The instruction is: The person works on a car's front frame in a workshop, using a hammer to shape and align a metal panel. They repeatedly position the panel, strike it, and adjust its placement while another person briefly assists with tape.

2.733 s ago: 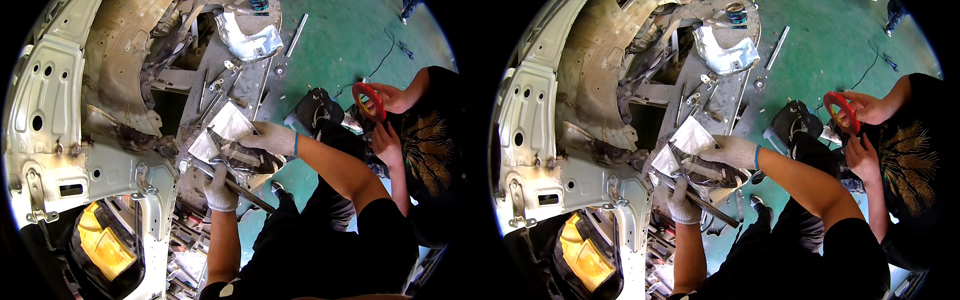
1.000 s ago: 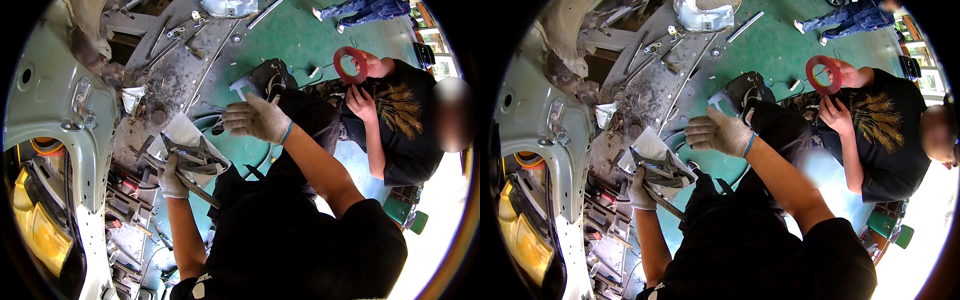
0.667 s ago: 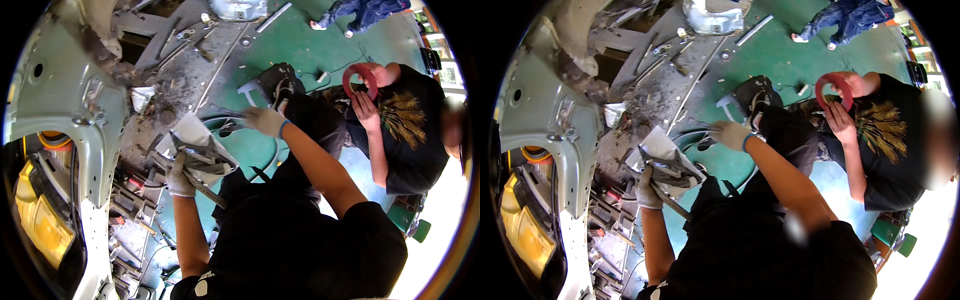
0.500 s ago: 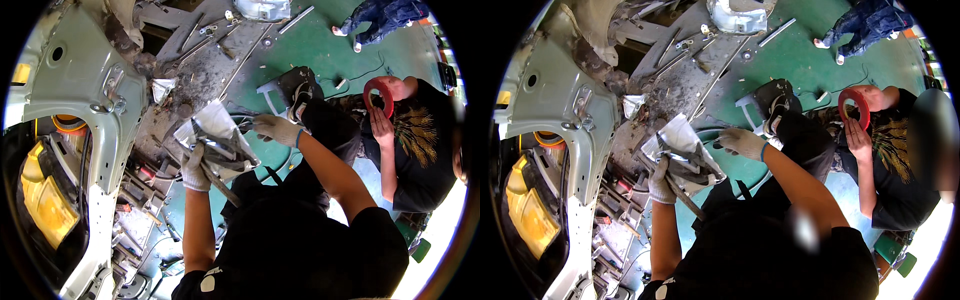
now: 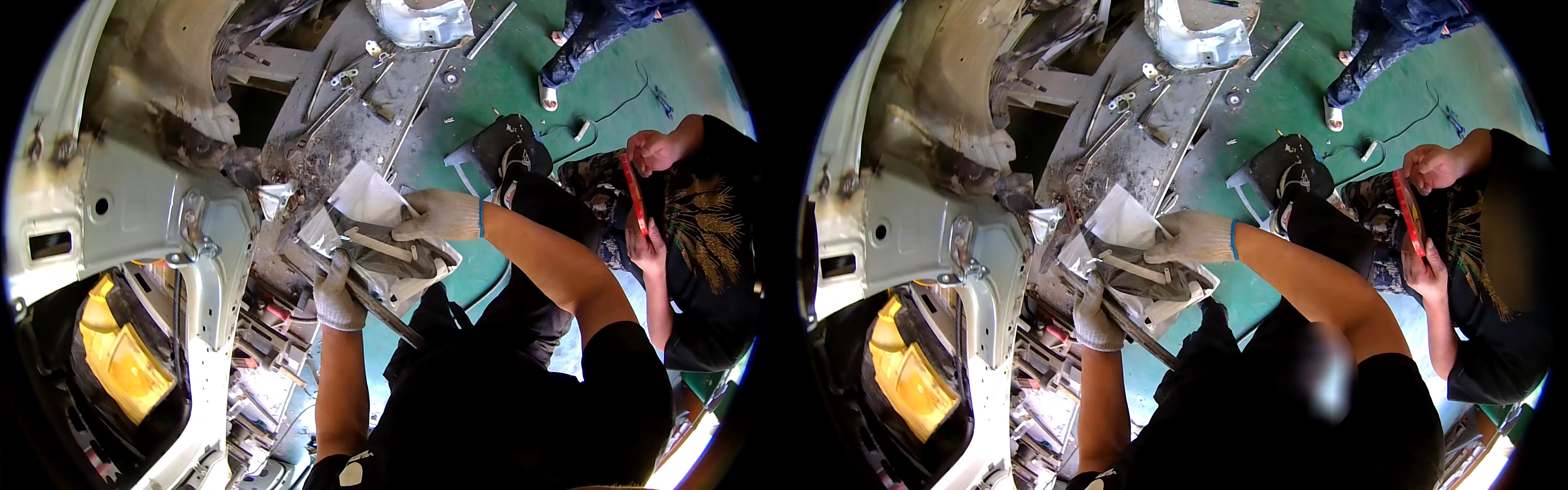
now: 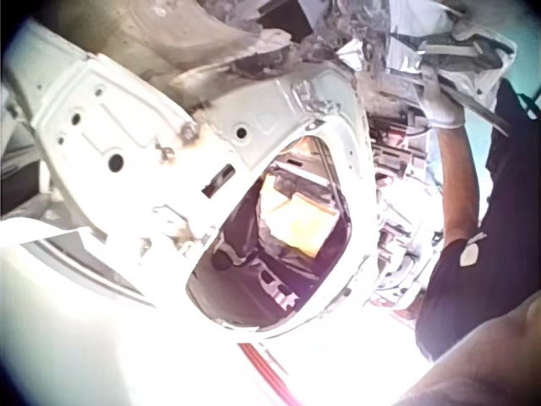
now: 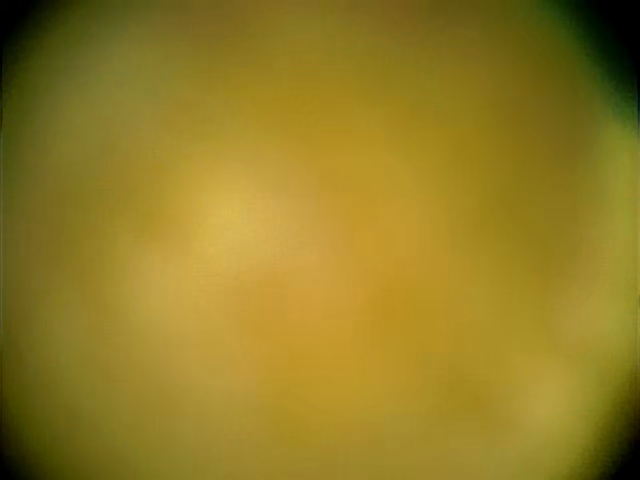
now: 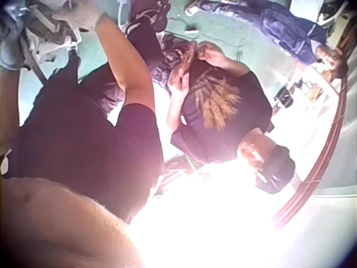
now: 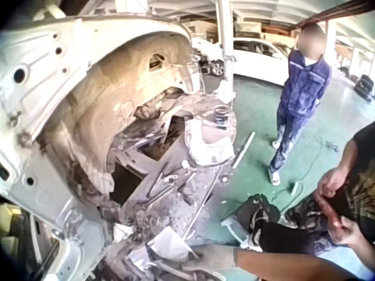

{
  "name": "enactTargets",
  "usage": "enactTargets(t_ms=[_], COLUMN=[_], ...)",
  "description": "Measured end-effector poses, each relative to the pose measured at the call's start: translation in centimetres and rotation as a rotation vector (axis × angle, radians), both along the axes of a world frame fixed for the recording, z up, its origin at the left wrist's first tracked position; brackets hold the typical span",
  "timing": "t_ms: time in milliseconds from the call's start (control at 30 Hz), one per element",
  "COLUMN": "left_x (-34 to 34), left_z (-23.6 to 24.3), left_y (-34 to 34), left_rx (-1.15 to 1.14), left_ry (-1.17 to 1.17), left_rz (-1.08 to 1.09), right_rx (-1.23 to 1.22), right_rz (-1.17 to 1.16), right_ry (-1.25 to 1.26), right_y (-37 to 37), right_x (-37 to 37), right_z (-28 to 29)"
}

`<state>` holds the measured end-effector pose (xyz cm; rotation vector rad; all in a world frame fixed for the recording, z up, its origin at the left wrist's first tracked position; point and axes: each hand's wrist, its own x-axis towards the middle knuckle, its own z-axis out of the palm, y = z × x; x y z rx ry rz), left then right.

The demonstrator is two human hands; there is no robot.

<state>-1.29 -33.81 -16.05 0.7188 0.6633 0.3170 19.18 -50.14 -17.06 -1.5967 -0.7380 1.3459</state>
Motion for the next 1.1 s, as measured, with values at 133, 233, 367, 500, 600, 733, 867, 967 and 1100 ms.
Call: enactTargets(t_ms=[133,233,367,500,600,733,867,967,1100], left_x=[2.3,4.2,6.1,7.4,8.1,8.6,8.5,7.5,6.0], left_z=[-0.2,-0.7,-1.2,-1.2,-0.8,-0.2,-0.8,-2.0,-4.1], left_y=[0.0,0.0,0.0,-0.3,-0.7,-1.2,-1.8,-2.4,-3.5], left_rx=[-0.021,-0.109,-0.123,0.001,0.007,0.079,0.078,0.06,0.0], left_ry=[0.014,0.073,0.059,0.058,-0.074,-0.147,-0.096,-0.087,0.048], left_rz=[0.053,0.101,0.028,0.017,-0.04,-0.079,-0.065,-0.147,-0.105], right_rx=[-0.015,-0.036,0.039,0.026,-0.03,0.131,0.204,0.297,0.48], right_rz=[-0.128,-0.185,-0.026,0.027,-0.02,-0.148,-0.252,-0.343,-0.399], right_ry=[-0.089,-0.429,-0.535,-0.541,-0.47,-0.365,-0.184,0.12,0.198], right_y=[0.2,0.0,-0.6,-1.1,-1.1,-1.1,-1.2,-1.0,-1.2], right_x=[1.2,1.6,2.0,2.8,3.9,5.2,6.0,6.9,8.1], right_z=[0.4,1.2,2.1,2.7,3.0,2.9,1.9,1.3,2.2])
